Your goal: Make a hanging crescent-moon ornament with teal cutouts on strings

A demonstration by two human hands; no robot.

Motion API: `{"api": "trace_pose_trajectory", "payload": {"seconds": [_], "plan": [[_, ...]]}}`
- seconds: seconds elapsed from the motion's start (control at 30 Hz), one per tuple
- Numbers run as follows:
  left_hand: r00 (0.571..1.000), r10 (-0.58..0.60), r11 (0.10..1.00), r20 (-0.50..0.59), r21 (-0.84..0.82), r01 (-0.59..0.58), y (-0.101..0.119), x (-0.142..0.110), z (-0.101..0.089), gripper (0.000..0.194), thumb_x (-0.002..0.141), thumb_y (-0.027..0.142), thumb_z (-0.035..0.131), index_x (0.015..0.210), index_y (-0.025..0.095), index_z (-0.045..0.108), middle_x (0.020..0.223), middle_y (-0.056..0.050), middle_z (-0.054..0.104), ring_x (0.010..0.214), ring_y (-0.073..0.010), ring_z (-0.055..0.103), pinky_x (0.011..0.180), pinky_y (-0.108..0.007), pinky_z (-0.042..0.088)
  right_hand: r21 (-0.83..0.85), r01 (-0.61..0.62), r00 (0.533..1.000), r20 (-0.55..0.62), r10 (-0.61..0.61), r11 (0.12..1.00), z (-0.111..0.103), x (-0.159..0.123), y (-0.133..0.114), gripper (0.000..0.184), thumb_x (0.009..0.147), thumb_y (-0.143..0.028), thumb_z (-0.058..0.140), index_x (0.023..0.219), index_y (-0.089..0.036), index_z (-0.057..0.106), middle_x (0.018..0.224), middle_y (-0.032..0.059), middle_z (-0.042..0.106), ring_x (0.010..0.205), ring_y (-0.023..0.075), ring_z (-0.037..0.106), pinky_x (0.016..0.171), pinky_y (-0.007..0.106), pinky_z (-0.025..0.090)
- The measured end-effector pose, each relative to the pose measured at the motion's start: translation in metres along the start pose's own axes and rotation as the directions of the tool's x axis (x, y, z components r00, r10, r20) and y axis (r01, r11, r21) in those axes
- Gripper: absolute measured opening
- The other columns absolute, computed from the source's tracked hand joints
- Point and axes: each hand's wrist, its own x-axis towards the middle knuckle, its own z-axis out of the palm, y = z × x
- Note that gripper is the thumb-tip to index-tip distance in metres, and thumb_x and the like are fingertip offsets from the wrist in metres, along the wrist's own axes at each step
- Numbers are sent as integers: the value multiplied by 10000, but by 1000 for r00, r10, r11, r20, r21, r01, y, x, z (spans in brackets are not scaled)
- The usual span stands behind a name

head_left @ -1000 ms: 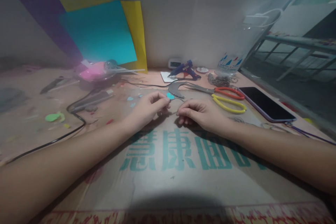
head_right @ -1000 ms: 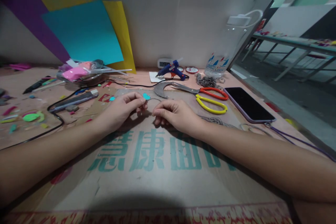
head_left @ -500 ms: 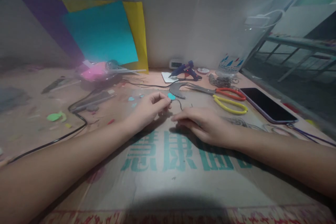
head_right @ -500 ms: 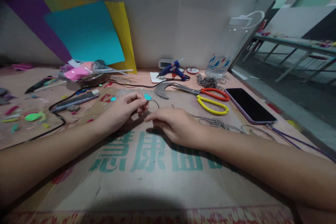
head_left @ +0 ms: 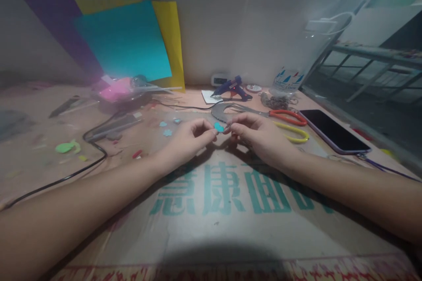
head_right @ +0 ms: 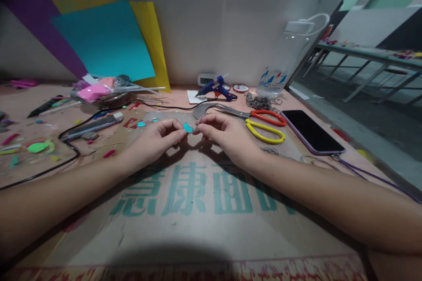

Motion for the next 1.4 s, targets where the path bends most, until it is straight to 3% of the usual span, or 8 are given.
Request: {"api": "trace_pose_trajectory", "payload": {"seconds": [0.13, 0.37, 0.53, 0.73, 0.93, 1.4], "plan": [[1000, 12, 999, 8, 39, -12, 2, -1, 1, 212, 849, 338, 574, 722, 170, 555, 669, 16, 580, 597, -104, 511, 555, -215, 382, -21, -44, 999, 17, 44, 999, -1, 0, 1, 221, 795, -382, 702, 864, -204, 592, 787, -19, 606, 645, 115, 579, 594, 256, 477], [999, 37, 998, -6, 56, -36, 1, 0, 2, 206, 846, 320, 568, 709, 167, 552, 676, 15, 585, 606, -104, 513, 568, -219, 381, -63, -11, 1000, 4, 11, 998, 5, -1, -3, 253, 865, -427, 612, 811, -180, 613, 744, -14, 593, 648, 90, 543, 625, 225, 447], [999, 40, 995, 2, 90, -40, 0, -1, 2, 200, 842, 329, 560, 727, 166, 569, 692, 10, 591, 646, -120, 535, 594, -230, 396, -50, -72, 997, 25, 74, 996, 9, -4, -8, 326, 743, -448, 730, 873, -176, 606, 709, -25, 592, 610, 100, 548, 586, 240, 454], [1000, 25, 993, 4, 117, -25, 4, -3, 4, 187, 831, 315, 557, 725, 162, 577, 694, 0, 611, 639, -124, 543, 590, -235, 403, -76, -118, 993, 13, 120, 990, 6, -4, -5, 298, 792, -460, 677, 842, -179, 591, 699, -15, 587, 532, 80, 483, 404, 188, 295], [999, 43, 992, -2, 118, -42, 4, -2, 3, 182, 824, 310, 550, 719, 162, 571, 694, 0, 603, 654, -129, 541, 602, -240, 400, -9, -63, 997, 50, 64, 998, 9, -3, -6, 310, 760, -448, 707, 845, -177, 582, 708, -15, 593, 622, 102, 549, 554, 224, 437], [999, -19, 988, 44, 153, 12, 3, -2, 4, 146, 804, 284, 539, 735, 163, 583, 691, 9, 598, 650, -124, 533, 596, -235, 390, -92, -23, 999, 34, 27, 995, 8, -4, -5, 190, 789, -319, 672, 850, -178, 561, 760, -19, 601, 637, 107, 594, 589, 246, 472]]}}
